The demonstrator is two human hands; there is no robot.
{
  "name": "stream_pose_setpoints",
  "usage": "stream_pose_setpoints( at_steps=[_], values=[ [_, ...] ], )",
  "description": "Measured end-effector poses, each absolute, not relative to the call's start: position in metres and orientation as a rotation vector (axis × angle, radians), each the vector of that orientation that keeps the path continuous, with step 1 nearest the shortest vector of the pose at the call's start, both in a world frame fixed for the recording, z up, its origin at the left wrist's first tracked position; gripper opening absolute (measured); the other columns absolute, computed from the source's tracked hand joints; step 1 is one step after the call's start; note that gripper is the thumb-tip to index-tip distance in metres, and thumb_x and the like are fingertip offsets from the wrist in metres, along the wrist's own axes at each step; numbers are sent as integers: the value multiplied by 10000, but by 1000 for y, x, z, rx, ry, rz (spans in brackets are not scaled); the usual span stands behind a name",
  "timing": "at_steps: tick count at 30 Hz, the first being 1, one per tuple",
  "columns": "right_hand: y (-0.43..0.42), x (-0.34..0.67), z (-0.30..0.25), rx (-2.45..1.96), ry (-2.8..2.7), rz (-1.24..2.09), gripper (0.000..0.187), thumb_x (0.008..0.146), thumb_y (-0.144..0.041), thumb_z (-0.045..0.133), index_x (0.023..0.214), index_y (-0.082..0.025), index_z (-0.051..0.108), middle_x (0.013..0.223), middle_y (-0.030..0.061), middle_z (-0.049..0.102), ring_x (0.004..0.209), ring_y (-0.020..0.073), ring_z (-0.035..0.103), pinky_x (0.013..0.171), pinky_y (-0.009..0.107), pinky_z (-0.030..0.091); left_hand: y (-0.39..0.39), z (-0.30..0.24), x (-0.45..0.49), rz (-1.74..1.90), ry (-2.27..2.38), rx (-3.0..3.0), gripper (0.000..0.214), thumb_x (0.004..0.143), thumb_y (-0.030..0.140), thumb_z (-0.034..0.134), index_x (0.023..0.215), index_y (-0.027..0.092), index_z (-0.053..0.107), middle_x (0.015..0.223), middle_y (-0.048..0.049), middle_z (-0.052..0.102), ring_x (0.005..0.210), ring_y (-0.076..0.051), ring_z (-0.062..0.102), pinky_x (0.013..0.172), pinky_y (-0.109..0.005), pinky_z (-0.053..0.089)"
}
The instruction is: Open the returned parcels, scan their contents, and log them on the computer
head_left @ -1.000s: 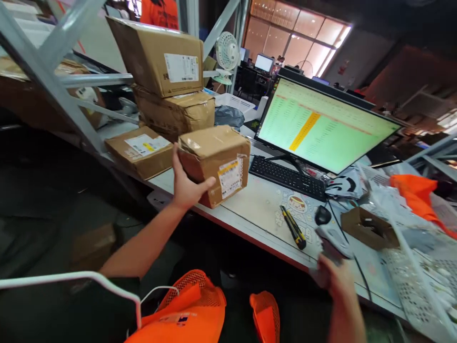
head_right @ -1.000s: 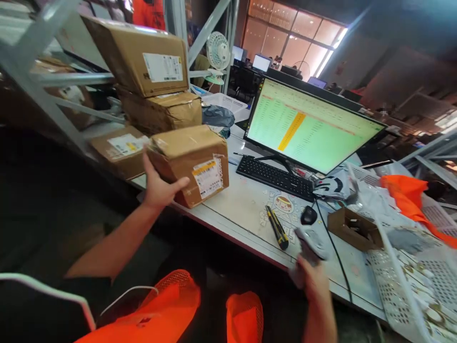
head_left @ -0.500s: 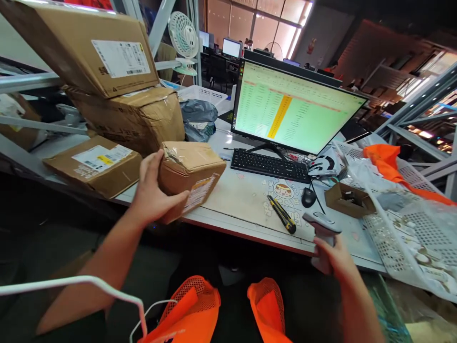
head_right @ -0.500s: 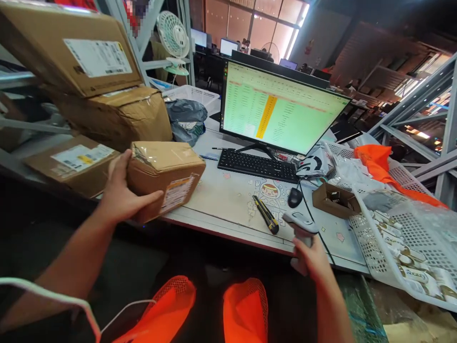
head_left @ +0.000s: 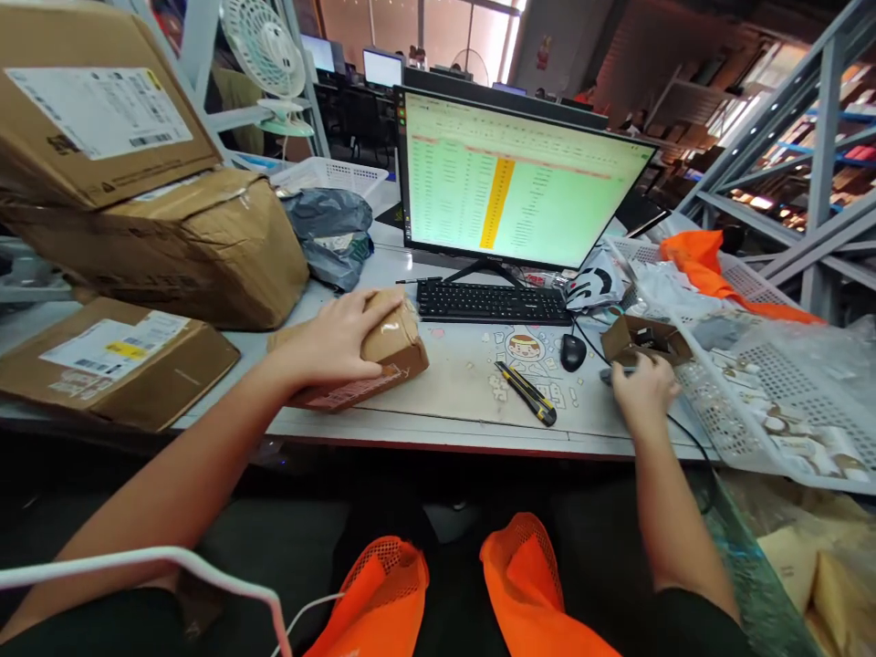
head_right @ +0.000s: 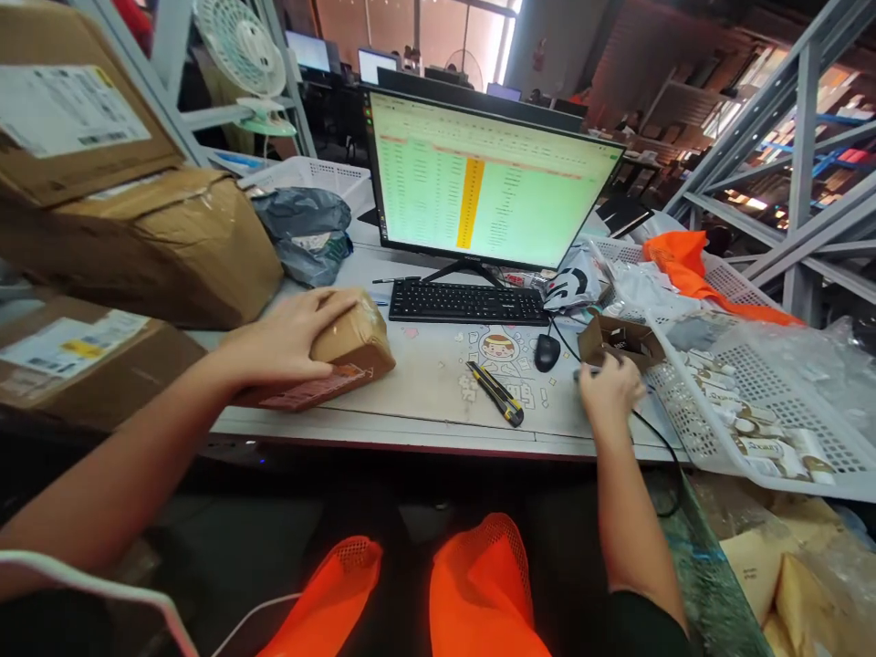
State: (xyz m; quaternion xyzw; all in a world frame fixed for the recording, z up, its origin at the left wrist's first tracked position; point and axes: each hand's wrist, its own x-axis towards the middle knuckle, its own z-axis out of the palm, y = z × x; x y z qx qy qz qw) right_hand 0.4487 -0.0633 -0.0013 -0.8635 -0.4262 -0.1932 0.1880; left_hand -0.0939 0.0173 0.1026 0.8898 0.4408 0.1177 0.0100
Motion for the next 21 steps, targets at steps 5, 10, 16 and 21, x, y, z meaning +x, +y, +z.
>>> stream_pose_setpoints(
  at_steps=[5, 10, 16, 21],
  values=[
    [35, 369, 3, -2179, -1745, -218, 553, 1007, -379, 432, 1417, -56, 615, 1471, 258, 585, 1364, 329, 481, 1169, 467, 360, 29, 94, -65, 254, 1274, 2828, 1047, 726, 583, 778, 1660, 328, 381, 1608, -144, 431, 1395, -452, 474, 1178, -567, 395],
    [100, 344, -6, -2203, -1853, -51, 597, 996, -371, 481, 1475, -18, 532, 1431, 293, 595, 1354, 376, 425, 1197, 588, 264, 47, 95, -82, 310, 1346, 2750, 1046, 739, 536, 740, 1680, 313, 342, 1606, -138, 446, 1348, -423, 537, 1146, -533, 446],
    [114, 343, -16, -2236, -1793, -121, 528, 1042, -362, 420, 1348, 3, 649, 1396, 304, 582, 1354, 386, 407, 1220, 680, 140, 53, 100, -75, 235, 1391, 2697, 991, 741, 479, 708, 1658, 289, 386, 1596, -136, 465, 1316, -411, 565, 1110, -525, 486],
    [99, 341, -1, -2251, -1750, -5, 596, 1051, -427, 425, 1436, -6, 598, 1559, 311, 458, 1469, 415, 314, 1219, 722, 116, 53, 101, -76, 316, 1285, 2675, 1029, 699, 463, 736, 1649, 225, 423, 1633, -136, 453, 1428, -407, 511, 1213, -490, 422]
  ],
)
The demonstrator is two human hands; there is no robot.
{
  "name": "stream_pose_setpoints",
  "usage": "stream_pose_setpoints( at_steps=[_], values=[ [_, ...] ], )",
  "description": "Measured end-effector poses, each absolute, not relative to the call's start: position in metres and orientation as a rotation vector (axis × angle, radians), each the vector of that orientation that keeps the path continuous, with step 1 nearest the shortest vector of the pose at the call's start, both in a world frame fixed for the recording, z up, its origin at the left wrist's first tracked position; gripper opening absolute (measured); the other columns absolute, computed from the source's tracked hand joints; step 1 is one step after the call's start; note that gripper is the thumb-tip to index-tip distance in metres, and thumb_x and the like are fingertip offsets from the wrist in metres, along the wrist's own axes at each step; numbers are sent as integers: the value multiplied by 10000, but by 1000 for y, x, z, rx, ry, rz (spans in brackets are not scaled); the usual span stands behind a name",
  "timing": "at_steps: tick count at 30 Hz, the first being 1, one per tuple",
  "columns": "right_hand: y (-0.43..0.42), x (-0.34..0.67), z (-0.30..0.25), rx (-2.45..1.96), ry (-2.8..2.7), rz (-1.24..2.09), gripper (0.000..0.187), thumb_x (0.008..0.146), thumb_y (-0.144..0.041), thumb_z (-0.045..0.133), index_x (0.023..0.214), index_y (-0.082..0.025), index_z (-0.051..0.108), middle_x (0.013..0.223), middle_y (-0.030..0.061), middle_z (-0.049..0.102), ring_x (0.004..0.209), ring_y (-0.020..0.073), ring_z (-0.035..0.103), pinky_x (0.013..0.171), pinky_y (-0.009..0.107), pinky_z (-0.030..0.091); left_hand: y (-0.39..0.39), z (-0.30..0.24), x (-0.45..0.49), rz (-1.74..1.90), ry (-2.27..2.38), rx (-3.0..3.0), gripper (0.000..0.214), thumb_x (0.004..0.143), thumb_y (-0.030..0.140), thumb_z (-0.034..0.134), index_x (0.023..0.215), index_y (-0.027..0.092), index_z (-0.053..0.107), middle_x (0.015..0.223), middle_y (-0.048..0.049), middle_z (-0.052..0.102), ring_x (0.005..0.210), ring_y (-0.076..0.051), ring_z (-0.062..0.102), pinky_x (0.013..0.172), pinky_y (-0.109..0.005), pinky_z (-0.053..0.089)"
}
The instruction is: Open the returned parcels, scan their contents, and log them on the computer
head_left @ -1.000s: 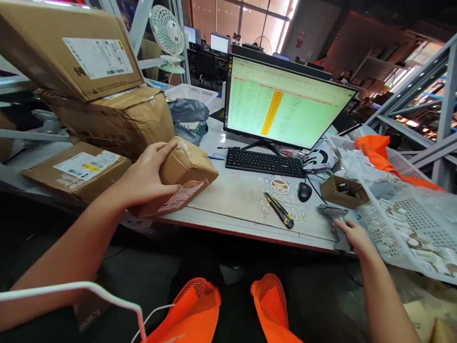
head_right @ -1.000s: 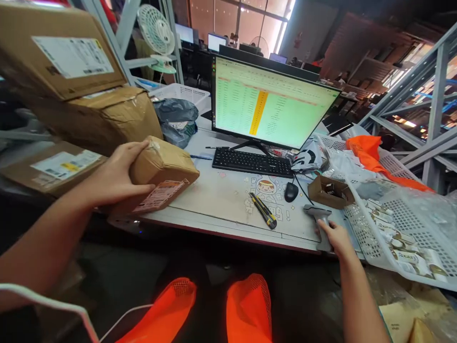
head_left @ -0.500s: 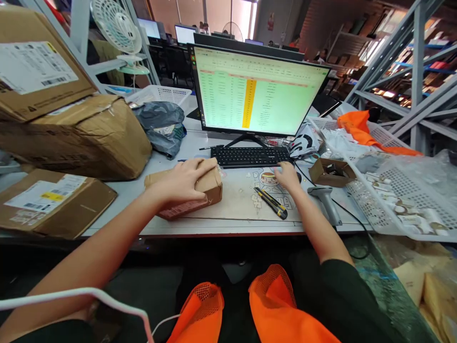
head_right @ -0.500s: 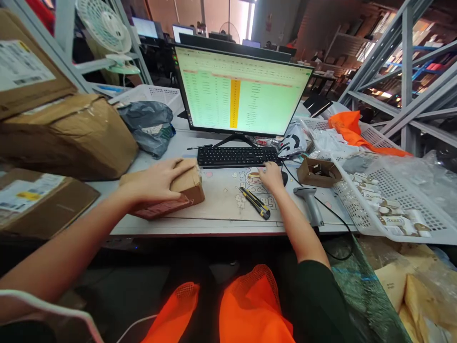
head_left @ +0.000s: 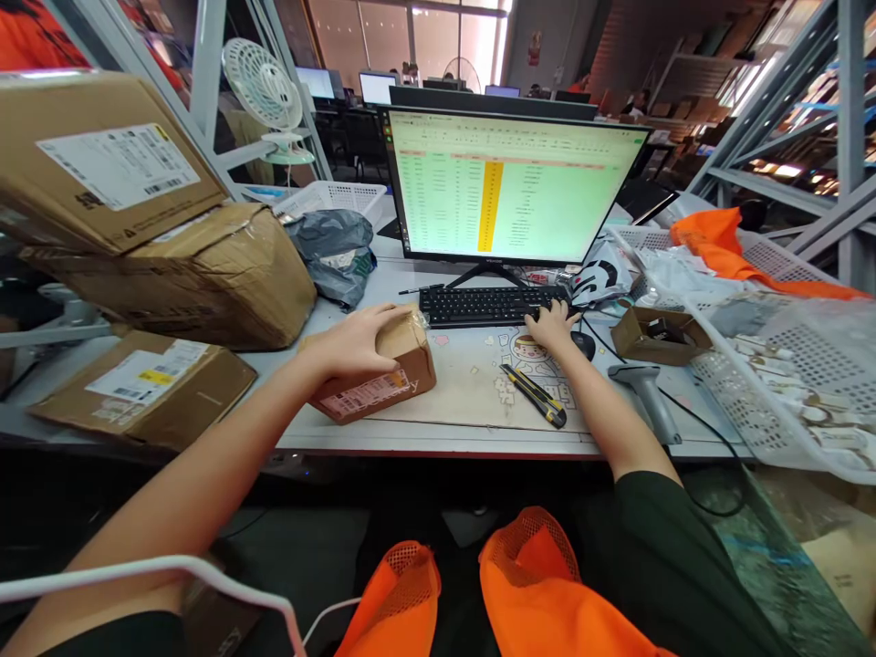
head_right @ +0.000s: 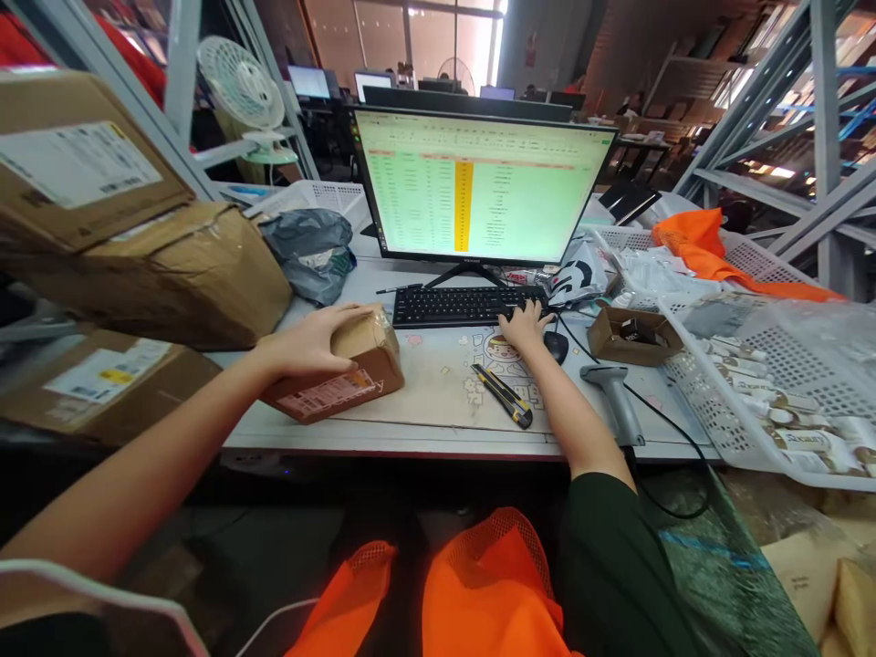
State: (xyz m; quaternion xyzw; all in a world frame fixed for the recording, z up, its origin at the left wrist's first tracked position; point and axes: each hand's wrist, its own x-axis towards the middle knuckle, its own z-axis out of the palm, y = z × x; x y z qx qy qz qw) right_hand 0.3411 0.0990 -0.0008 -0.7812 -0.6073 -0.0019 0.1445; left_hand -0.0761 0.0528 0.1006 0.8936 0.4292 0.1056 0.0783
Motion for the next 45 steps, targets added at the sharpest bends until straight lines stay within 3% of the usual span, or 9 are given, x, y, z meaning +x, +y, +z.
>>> stream_pose_setpoints(
  at_steps=[5, 9, 15, 19, 22, 25, 28, 35, 45],
  values=[
    [10, 326, -11, -2122, -2046, 295, 627, 1022, -562, 500, 1445, -111, 604, 1463, 243, 610, 1355, 376, 528, 1176, 545, 354, 22, 116, -74, 114, 979, 2786, 1066, 700, 576, 820, 1651, 287, 435, 1643, -112, 472, 1488, -417, 458, 1264, -516, 344],
    [-59, 312, -34, -2138, -2159, 114, 498, 1003, -512, 557, 1231, -87, 680, 1330, 242, 661, 1295, 398, 557, 1182, 624, 317, -8, 123, -70, -23, 834, 2769, 926, 752, 567, 816, 1602, 373, 505, 1623, -69, 511, 1521, -413, 425, 1287, -564, 281],
    [-91, 308, -40, -1895, -1955, 120, 412, 1029, -405, 481, 1287, -120, 631, 1217, 209, 696, 1103, 334, 645, 961, 446, 513, -64, 93, -61, 231, 1225, 2831, 959, 809, 607, 787, 1637, 255, 455, 1767, -141, 217, 1627, -465, 164, 1300, -674, 152],
    [-108, 300, -24, -1529, -1869, 185, 432, 1003, -500, 544, 1277, -177, 629, 1211, 163, 710, 1113, 314, 669, 943, 436, 543, -67, 81, -89, 533, 1399, 2751, 975, 814, 694, 770, 1635, 286, 438, 1768, -121, 228, 1642, -445, 111, 1297, -706, 60],
    [-118, 298, -7, -1489, -1777, 263, 453, 948, -571, 619, 1192, -191, 655, 1101, 126, 737, 1012, 295, 693, 883, 418, 558, -29, 75, -133, 811, 1432, 2541, 979, 782, 796, 724, 1588, 291, 493, 1742, -123, 303, 1633, -427, 178, 1305, -659, 162],
    [-123, 301, 11, -1536, -1698, 345, 440, 904, -606, 670, 1091, -208, 662, 949, 79, 742, 876, 267, 696, 796, 390, 558, 5, 53, -158, 972, 1353, 2112, 1094, 688, 873, 710, 1542, 217, 522, 1609, -190, 489, 1477, -430, 474, 1227, -581, 398],
    [-132, 299, 34, -1506, -1739, 405, 387, 950, -557, 642, 1138, -219, 661, 955, 67, 754, 830, 248, 715, 782, 380, 568, -5, 26, -141, 1133, 1322, 1733, 1039, 752, 836, 642, 1533, 170, 482, 1473, -193, 597, 1310, -379, 619, 1124, -509, 524],
    [-154, 252, 94, -1318, -2336, 148, 463, 1079, -441, 477, 1497, -271, 581, 1232, 123, 741, 1006, 300, 722, 817, 410, 586, -86, 24, -65, 939, 1291, 1854, 613, 898, 609, 641, 1388, 244, 601, 1461, -127, 560, 1359, -346, 569, 1188, -512, 475],
    [-146, 234, 106, -1315, -2667, -154, 502, 1121, -467, 404, 1518, -227, 595, 999, 102, 719, 735, 197, 626, 652, 303, 419, -88, 0, -25, 1233, 898, 1556, 519, 830, 504, 683, 1258, 226, 590, 1523, -134, 552, 1458, -353, 493, 1230, -506, 422]
  ],
)
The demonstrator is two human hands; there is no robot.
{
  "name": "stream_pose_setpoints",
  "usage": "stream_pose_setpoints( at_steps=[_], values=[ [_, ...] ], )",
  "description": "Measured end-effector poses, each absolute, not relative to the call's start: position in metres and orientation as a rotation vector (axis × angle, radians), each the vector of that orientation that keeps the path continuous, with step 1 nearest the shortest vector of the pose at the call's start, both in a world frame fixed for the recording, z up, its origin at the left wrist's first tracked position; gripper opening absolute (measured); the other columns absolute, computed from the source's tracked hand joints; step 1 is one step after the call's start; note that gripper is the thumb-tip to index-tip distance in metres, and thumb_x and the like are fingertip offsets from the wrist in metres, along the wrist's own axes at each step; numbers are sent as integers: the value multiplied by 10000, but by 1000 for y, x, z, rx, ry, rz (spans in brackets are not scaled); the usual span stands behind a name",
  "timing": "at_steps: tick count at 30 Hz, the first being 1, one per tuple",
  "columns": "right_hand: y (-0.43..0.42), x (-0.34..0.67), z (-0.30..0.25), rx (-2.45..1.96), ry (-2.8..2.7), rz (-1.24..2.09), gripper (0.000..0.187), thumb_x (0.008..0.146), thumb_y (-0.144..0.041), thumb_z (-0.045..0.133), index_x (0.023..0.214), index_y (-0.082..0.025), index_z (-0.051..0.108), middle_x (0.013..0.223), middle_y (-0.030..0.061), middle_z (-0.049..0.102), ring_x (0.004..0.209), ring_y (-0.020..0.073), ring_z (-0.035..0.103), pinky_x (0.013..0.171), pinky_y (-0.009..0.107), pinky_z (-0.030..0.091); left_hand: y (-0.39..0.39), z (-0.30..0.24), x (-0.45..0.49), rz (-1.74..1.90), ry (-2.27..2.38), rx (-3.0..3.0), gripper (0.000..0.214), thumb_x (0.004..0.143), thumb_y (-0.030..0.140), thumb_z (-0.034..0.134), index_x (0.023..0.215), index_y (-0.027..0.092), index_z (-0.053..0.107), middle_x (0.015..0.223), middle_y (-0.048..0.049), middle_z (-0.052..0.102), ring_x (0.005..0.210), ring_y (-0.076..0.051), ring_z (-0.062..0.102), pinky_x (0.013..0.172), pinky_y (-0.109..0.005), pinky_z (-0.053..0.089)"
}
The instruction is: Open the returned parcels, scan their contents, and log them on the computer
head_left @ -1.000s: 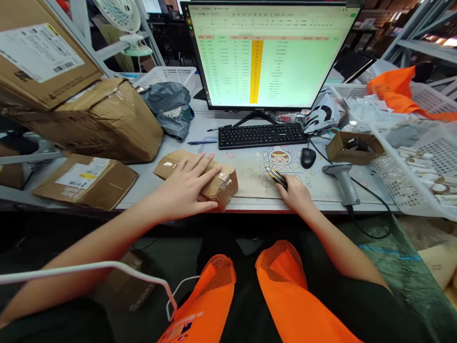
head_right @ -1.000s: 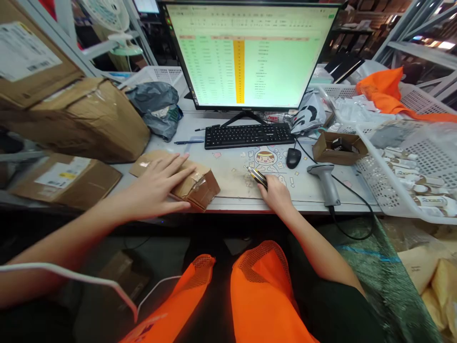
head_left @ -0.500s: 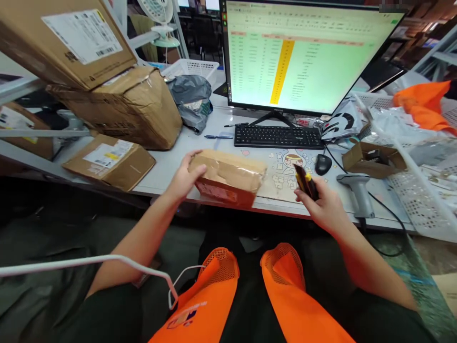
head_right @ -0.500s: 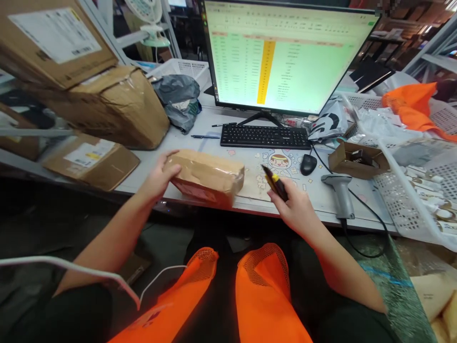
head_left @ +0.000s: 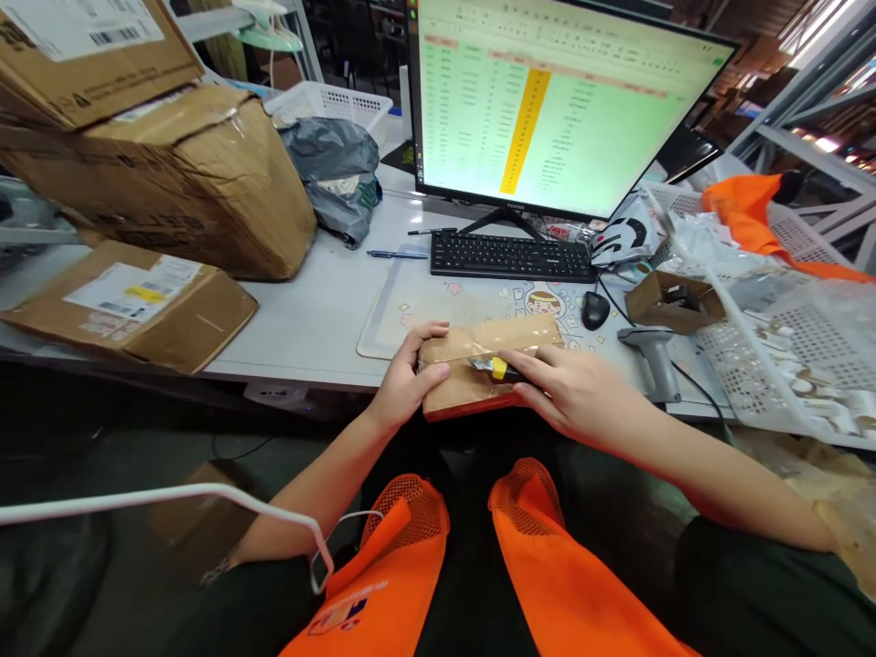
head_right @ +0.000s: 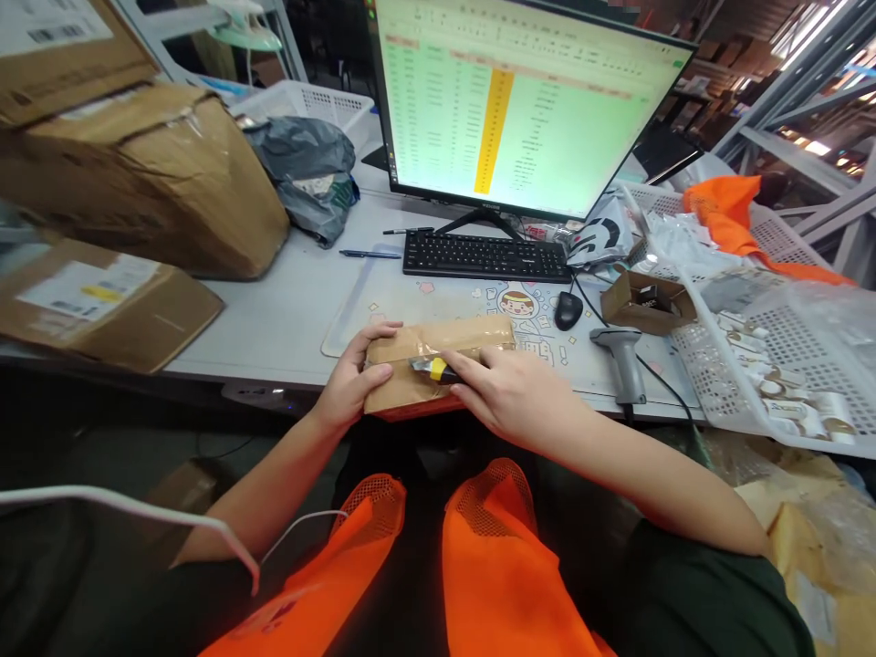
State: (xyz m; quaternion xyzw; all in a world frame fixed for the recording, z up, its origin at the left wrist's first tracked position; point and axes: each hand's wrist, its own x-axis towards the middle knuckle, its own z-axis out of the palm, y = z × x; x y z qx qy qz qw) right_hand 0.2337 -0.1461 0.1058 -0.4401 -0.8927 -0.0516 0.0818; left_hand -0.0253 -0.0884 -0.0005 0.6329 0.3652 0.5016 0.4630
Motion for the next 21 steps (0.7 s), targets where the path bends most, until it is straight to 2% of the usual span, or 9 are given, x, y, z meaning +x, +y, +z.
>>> stream_pose_setpoints(
  at_steps=[3, 8, 13, 16, 21],
  values=[
    [-143, 235, 110, -1327, -2736, -200, 484, 1119, -474, 416, 1490, -235, 614, 959, 84, 713, 711, 185, 609, 632, 303, 376, -95, 2, -22, 1222, 961, 1548, 465, 841, 439, 657, 1250, 232, 577, 1548, -129, 517, 1466, -343, 483, 1240, -506, 405],
    [-145, 226, 120, -1438, -2805, -229, 484, 1116, -476, 419, 1488, -236, 615, 976, 87, 721, 688, 184, 605, 617, 321, 341, -99, 2, -15, 1324, 930, 1520, 333, 825, 349, 667, 1129, 228, 604, 1530, -126, 516, 1478, -329, 464, 1259, -517, 368],
    [-159, 206, 137, -1655, -2908, -270, 529, 1131, -456, 356, 1572, -218, 525, 1020, 130, 719, 753, 225, 649, 624, 333, 346, -105, -5, -7, 1441, 898, 1518, 292, 825, 303, 678, 1096, 223, 603, 1430, -127, 576, 1469, -310, 470, 1258, -515, 354],
    [-166, 197, 146, -1712, -2922, -400, 548, 1133, -443, 335, 1595, -196, 496, 1065, 169, 722, 797, 248, 663, 631, 341, 338, -108, -6, -2, 1474, 895, 1509, 265, 823, 281, 673, 1069, 222, 591, 1353, -120, 598, 1398, -293, 530, 1218, -487, 405],
    [-174, 204, 159, -1730, -2907, -549, 514, 1114, -470, 395, 1492, -186, 596, 979, 148, 733, 717, 214, 629, 612, 340, 282, -107, -5, -1, 1429, 895, 1455, 309, 826, 300, 678, 1093, 220, 545, 1338, -119, 584, 1322, -293, 579, 1178, -474, 445]
  ],
)
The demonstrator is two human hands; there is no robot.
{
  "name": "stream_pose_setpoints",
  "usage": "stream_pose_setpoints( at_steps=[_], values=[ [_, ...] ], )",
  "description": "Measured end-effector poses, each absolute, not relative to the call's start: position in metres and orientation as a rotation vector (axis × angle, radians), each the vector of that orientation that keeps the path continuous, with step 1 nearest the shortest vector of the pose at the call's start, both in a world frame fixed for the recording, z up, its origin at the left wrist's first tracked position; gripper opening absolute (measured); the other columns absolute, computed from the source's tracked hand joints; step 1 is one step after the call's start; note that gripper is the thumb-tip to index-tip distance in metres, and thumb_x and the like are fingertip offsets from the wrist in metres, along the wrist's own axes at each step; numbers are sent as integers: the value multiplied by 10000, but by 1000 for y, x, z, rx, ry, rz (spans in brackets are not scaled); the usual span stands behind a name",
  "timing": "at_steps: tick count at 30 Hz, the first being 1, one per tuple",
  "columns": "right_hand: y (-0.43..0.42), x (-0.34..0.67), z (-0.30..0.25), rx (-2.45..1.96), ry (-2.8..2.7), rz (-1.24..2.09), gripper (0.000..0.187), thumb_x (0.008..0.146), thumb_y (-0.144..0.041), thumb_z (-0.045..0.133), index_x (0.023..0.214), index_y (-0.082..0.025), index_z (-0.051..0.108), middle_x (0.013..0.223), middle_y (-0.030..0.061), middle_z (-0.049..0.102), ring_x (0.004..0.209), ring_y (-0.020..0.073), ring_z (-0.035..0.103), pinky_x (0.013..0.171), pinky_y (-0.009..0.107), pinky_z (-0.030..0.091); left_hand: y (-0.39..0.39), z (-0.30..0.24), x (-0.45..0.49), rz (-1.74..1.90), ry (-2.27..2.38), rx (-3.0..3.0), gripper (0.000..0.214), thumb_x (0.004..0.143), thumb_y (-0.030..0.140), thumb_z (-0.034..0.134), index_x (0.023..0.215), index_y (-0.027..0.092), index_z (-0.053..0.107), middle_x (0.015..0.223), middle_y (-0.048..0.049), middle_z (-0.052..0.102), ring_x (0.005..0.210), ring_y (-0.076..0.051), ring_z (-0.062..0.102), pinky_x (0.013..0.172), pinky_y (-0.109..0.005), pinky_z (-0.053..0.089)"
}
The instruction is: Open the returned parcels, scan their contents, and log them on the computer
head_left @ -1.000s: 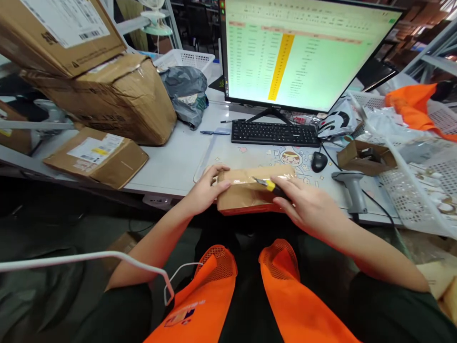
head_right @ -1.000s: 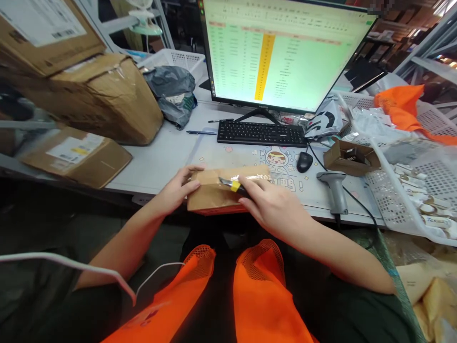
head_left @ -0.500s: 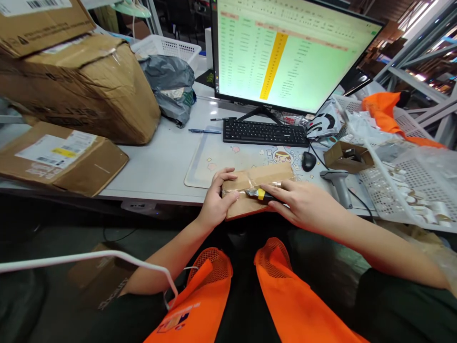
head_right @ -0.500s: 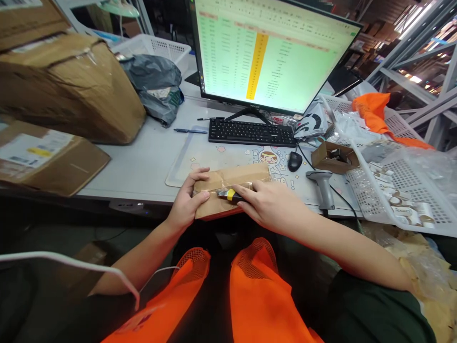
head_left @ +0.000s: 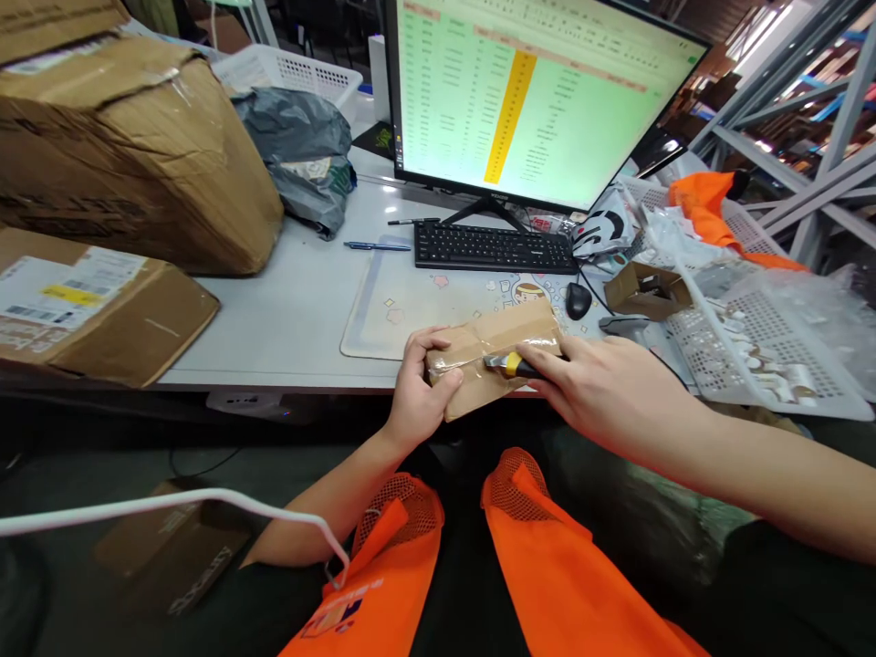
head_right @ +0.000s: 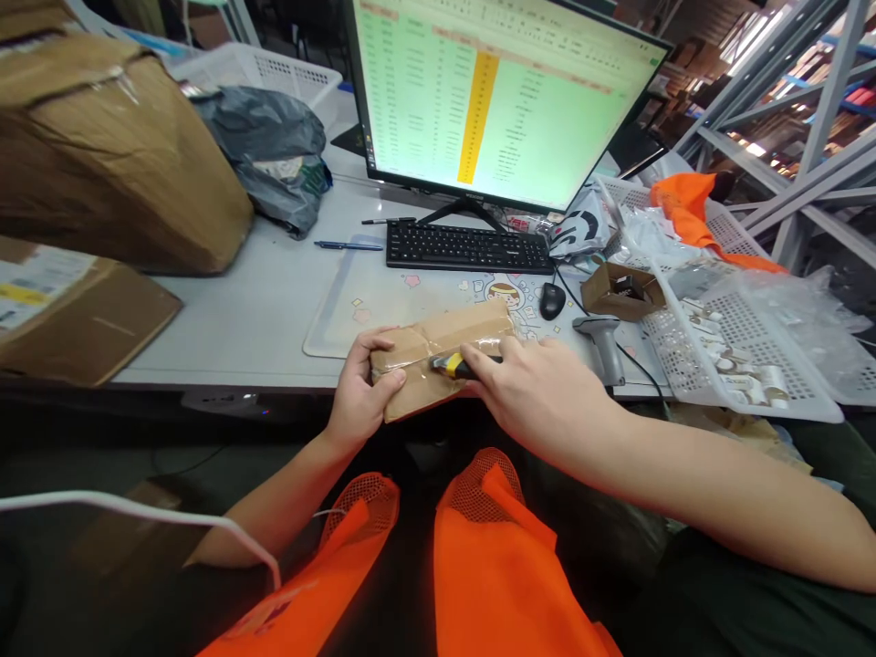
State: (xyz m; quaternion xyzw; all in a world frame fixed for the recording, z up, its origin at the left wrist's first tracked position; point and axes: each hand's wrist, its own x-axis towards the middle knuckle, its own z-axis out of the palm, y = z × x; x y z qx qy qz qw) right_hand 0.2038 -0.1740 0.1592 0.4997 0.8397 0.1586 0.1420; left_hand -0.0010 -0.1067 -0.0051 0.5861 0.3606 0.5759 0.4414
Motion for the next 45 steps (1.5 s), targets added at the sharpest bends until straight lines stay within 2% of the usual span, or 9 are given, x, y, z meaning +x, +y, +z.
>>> stream_pose_setpoints(
  at_steps=[4, 8, 12, 14, 17, 21, 25, 31, 45],
  values=[
    [-159, 261, 161, 1735, 2173, 522, 520, 1111, -462, 384, 1479, -181, 622, 937, 159, 750, 697, 222, 631, 624, 341, 282, -113, -6, -7, 1395, 894, 1467, 336, 828, 308, 676, 1116, 224, 524, 1327, -111, 575, 1290, -288, 588, 1164, -468, 452],
    [-132, 355, 150, 2131, 1780, 265, 534, 1080, -526, 436, 1397, -205, 722, 1118, 195, 782, 846, 304, 694, 684, 378, 384, -123, -10, -11, 1391, 906, 1515, 318, 852, 311, 683, 1120, 229, 532, 1316, -104, 564, 1282, -279, 586, 1157, -454, 453],
    [-141, 371, 138, 2326, 1881, 239, 561, 1064, -540, 440, 1507, -263, 643, 1212, 147, 776, 984, 330, 706, 765, 391, 475, -121, -11, 3, 1458, 961, 1489, 324, 868, 300, 667, 1154, 232, 529, 1290, -98, 576, 1245, -260, 602, 1128, -439, 480],
    [-159, 340, 136, 2225, 2169, 302, 572, 1091, -527, 378, 1561, -272, 582, 1195, 132, 768, 984, 298, 706, 754, 361, 468, -117, -8, 14, 1512, 994, 1507, 308, 879, 294, 644, 1160, 230, 538, 1294, -103, 574, 1253, -260, 601, 1131, -447, 486],
    [-181, 283, 136, 1859, 2433, 323, 564, 1116, -504, 343, 1596, -276, 533, 1072, 116, 749, 806, 229, 675, 677, 326, 392, -111, 7, 22, 1497, 1076, 1700, 259, 895, 294, 628, 1143, 222, 609, 1366, -119, 556, 1349, -285, 555, 1188, -483, 448],
    [-179, 250, 138, 1592, 2490, 328, 547, 1134, -462, 311, 1587, -252, 534, 1036, 127, 727, 724, 205, 627, 644, 327, 319, -101, 44, 13, 1169, 1118, 2054, 397, 875, 304, 681, 1266, 238, 667, 1399, -83, 623, 1346, -303, 575, 1194, -495, 444],
    [-165, 253, 145, 1611, 2448, 338, 558, 1137, -470, 284, 1597, -247, 506, 1116, 156, 730, 795, 228, 656, 663, 325, 341, -90, 69, 12, 884, 1165, 2243, 578, 871, 365, 751, 1416, 228, 614, 1380, -79, 658, 1294, -331, 600, 1132, -502, 488],
    [-159, 249, 156, 1650, 2357, 290, 522, 1124, -479, 318, 1530, -267, 569, 1163, 149, 739, 791, 224, 689, 613, 326, 332, -82, 58, 22, 940, 1122, 2257, 489, 973, 356, 638, 1436, 204, 598, 1264, -99, 652, 1241, -307, 597, 1097, -476, 499],
    [-139, 267, 156, 1660, 2387, 302, 527, 1085, -536, 410, 1502, -304, 633, 1030, 120, 762, 773, 219, 663, 629, 322, 330, -79, 50, 17, 992, 1087, 2235, 459, 983, 369, 603, 1410, 203, 615, 1298, -107, 660, 1227, -310, 592, 1079, -467, 500]
  ],
)
